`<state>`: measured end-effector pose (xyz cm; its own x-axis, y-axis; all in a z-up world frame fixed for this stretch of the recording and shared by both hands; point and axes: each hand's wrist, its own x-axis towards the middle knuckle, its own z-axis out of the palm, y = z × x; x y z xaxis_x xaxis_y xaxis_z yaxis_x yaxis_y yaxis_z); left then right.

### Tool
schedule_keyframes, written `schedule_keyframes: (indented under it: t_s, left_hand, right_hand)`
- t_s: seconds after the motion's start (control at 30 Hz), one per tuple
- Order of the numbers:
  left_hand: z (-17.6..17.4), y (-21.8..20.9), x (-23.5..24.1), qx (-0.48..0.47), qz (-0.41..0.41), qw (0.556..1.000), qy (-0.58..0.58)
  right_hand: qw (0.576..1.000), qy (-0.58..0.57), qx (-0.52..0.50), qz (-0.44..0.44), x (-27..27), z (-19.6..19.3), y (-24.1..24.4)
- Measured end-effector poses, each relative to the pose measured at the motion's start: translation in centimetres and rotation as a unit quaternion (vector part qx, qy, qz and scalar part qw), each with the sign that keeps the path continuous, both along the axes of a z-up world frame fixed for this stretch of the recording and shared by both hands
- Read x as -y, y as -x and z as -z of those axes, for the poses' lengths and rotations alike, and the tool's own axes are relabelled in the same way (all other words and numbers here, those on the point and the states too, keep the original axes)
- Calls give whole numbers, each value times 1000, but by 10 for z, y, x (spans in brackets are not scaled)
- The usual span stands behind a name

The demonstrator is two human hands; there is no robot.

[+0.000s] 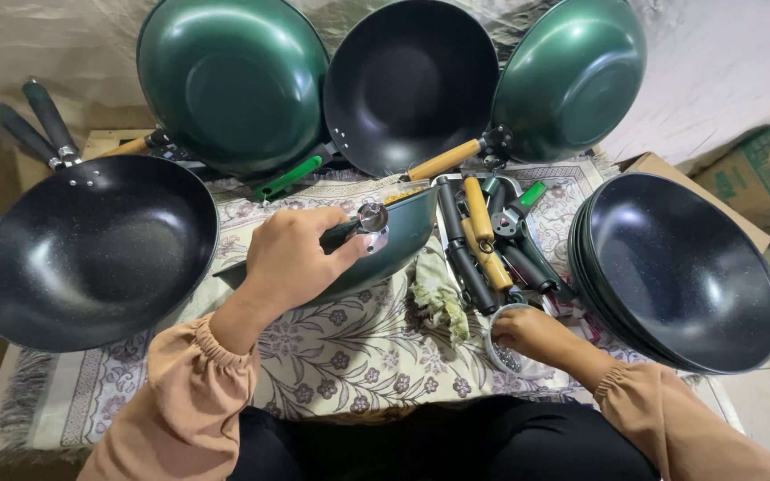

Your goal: Cleaning woks with a cloth and assembling handle brackets and screws onto them.

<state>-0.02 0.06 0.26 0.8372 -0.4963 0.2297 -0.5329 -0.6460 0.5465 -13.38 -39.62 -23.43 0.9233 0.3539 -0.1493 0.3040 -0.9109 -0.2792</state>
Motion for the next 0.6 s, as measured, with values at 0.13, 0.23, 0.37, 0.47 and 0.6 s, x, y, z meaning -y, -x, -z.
schedule_keyframes:
  t_s: [0.13,0.23,0.37,0.47,0.6]
  left_hand:
    - [1,0,0,-6,1,1000,0]
    - [0,0,0,-4,4,1000,2]
    - [0,4,0,-14,1,1000,4]
    - [1,4,-1,-11,-5,1000,10]
    - [5,4,-2,-14,-4,1000,21]
  right_hand:
    - [1000,8,5,4,1,6,0]
    - [998,64,-8,18,0,2,-3]
    - [983,146,-92,67,1,-24,-9]
    - [975,162,-126,80,-20,-84,-28]
    - [995,10,-76,63,-81,-212,-46]
